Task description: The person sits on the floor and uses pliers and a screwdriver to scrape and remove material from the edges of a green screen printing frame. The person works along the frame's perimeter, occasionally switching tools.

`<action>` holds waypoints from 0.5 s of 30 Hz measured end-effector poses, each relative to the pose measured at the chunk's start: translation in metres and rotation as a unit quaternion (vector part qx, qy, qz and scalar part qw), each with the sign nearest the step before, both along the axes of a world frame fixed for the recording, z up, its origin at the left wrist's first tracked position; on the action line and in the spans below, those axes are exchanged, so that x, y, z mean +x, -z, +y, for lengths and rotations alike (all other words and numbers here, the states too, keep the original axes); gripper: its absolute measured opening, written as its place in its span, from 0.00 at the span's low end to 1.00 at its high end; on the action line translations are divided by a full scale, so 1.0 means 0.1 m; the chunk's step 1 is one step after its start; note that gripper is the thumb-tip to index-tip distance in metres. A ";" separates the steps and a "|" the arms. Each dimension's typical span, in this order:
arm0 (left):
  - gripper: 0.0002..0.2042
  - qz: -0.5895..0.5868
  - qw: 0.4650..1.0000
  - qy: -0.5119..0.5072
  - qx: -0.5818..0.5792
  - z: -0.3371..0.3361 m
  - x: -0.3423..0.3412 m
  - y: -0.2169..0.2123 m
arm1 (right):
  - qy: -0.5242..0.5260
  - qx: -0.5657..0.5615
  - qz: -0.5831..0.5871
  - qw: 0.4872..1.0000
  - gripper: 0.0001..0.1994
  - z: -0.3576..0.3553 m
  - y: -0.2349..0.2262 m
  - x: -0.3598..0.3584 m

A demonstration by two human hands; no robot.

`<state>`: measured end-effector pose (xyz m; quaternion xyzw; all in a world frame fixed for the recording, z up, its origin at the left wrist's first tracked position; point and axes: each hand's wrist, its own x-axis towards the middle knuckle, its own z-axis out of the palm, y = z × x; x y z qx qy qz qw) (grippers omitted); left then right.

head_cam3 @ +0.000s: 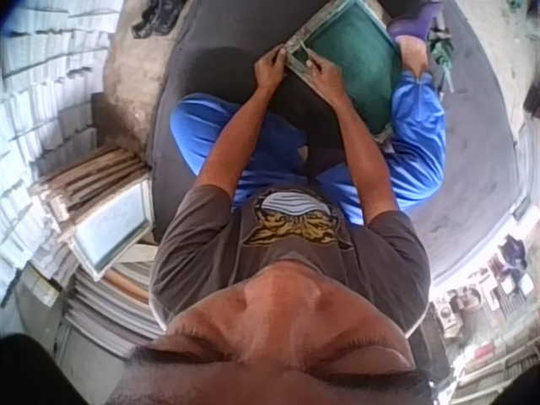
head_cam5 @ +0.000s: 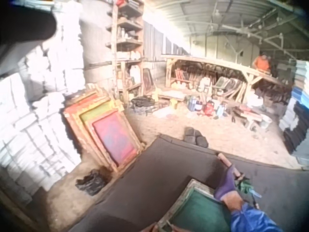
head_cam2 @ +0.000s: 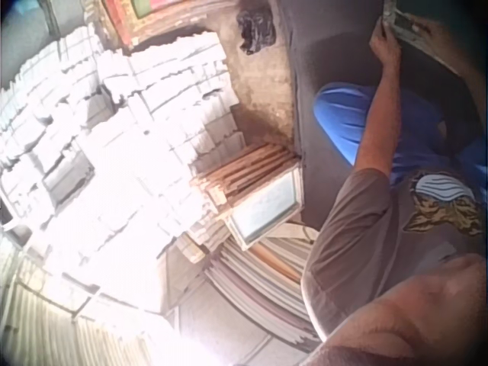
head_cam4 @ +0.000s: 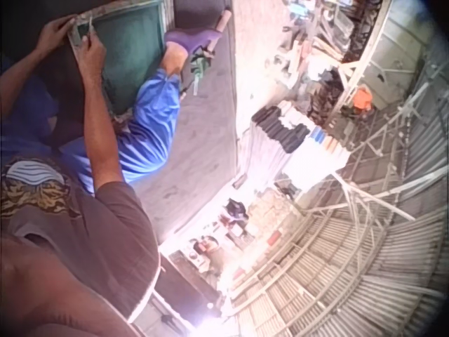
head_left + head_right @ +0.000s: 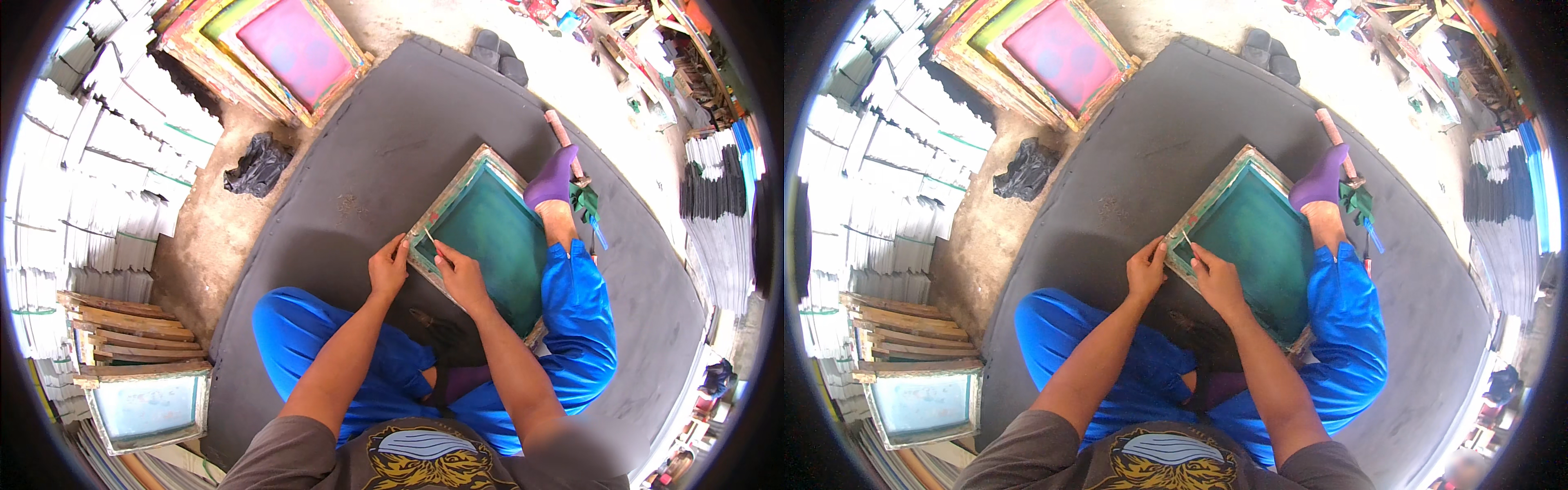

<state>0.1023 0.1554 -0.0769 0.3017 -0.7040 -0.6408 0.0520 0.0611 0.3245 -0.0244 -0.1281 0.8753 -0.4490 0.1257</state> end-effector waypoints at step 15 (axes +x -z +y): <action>0.18 0.005 1.000 -0.008 0.021 -0.01 0.01 0.01 | -0.031 0.285 -0.098 0.953 0.20 -0.45 -0.68 -0.13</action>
